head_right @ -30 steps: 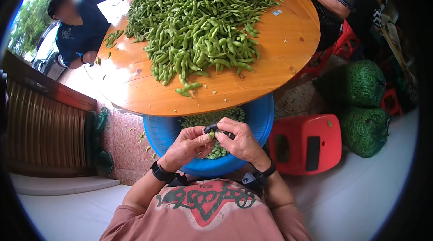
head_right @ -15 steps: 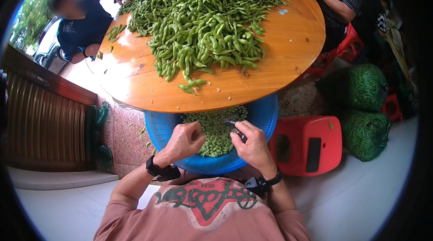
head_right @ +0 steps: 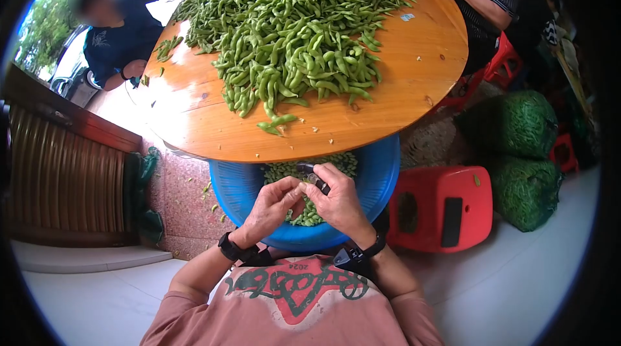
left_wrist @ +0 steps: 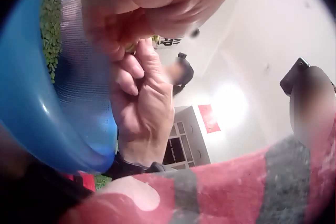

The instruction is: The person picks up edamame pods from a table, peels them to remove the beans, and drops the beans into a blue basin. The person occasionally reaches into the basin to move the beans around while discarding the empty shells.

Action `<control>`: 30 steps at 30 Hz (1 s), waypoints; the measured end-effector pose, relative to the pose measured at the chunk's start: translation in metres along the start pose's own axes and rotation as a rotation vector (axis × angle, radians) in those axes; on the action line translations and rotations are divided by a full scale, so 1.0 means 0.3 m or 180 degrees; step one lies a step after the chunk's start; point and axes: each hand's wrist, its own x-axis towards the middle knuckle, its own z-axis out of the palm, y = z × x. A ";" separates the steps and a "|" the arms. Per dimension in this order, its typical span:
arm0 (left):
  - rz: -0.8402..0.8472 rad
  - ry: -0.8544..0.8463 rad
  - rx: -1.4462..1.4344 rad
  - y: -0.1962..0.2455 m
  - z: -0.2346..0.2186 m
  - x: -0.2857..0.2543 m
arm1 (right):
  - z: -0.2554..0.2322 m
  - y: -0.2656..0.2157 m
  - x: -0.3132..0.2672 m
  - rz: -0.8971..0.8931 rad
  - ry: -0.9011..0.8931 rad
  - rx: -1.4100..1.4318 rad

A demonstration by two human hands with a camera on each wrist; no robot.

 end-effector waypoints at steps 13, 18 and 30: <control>0.2070 0.1136 0.3516 0.275 -0.210 0.149 | -0.475 -0.026 -0.177 0.0839 0.1036 -0.2086; 0.2188 0.1039 0.3811 0.266 -0.251 0.190 | -0.471 0.003 -0.176 0.0354 0.1404 -0.2305; 0.0983 0.0164 -0.0391 0.079 -0.001 0.013 | -0.072 -0.102 -0.018 0.1300 -0.0460 0.2389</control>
